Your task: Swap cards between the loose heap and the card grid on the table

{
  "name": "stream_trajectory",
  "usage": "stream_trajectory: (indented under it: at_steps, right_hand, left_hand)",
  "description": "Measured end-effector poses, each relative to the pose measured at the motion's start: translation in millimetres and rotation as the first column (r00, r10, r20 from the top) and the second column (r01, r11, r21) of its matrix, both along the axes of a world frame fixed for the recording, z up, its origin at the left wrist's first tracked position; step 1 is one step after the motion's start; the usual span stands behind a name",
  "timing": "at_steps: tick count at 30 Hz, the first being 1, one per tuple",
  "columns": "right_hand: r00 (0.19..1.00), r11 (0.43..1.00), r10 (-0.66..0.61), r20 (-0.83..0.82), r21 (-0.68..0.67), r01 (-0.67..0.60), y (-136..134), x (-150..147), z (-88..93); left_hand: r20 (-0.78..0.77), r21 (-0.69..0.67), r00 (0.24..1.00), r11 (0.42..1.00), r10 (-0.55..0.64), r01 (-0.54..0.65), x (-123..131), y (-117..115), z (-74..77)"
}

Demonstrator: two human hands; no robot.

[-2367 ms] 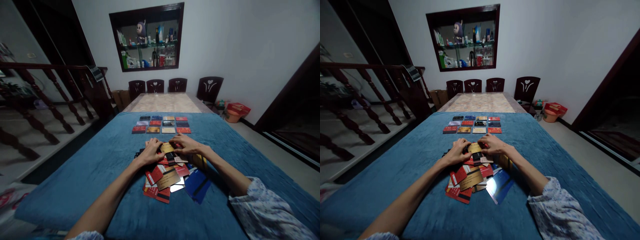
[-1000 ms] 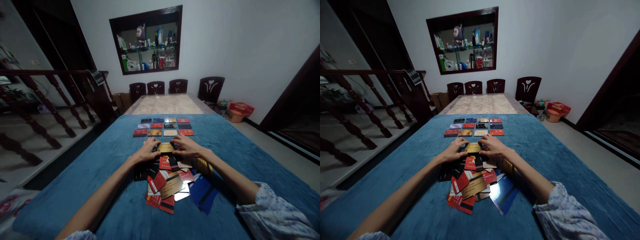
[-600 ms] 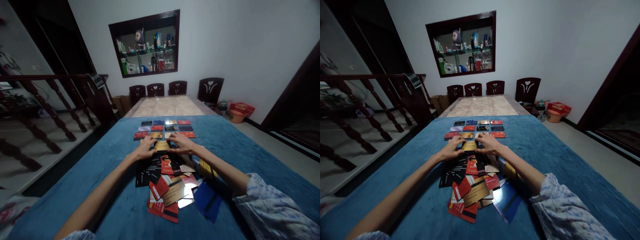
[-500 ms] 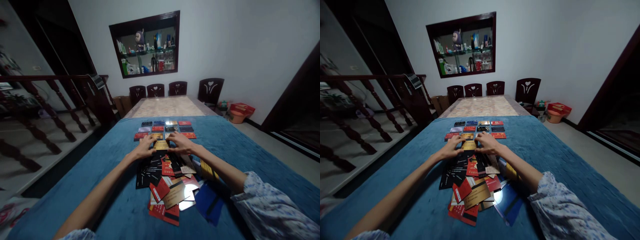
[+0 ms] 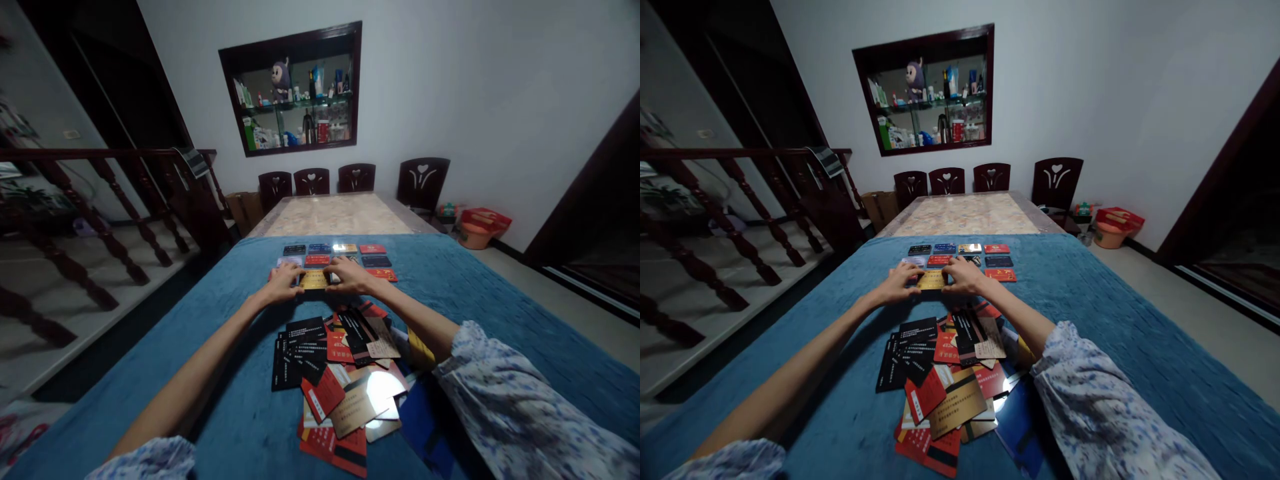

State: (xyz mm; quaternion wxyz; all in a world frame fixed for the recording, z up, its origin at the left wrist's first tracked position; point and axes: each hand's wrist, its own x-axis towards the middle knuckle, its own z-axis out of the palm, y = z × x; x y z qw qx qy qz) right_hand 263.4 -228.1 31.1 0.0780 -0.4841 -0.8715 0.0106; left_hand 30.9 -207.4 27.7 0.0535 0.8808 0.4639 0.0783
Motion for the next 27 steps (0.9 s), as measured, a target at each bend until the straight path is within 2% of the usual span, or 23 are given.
stream_trajectory:
  at_steps: [7,15,27]
  right_hand:
    - [0.999,1.0,-0.014,0.036,-0.023,0.015,15.1,-7.1,4.3]
    - [0.996,0.994,-0.057,0.074,-0.086,0.063,28.2,-10.5,5.2]
    - [0.989,0.984,-0.075,0.129,-0.152,0.095,35.2,-12.9,6.4]
  left_hand:
    - [-0.075,-0.006,0.996,0.999,0.047,-0.047,1.9,16.9,4.3]
    - [-0.113,-0.029,0.992,0.998,0.057,-0.06,5.4,33.0,-0.7]
    - [-0.161,-0.079,0.986,0.995,0.043,-0.056,9.4,43.0,-5.6]
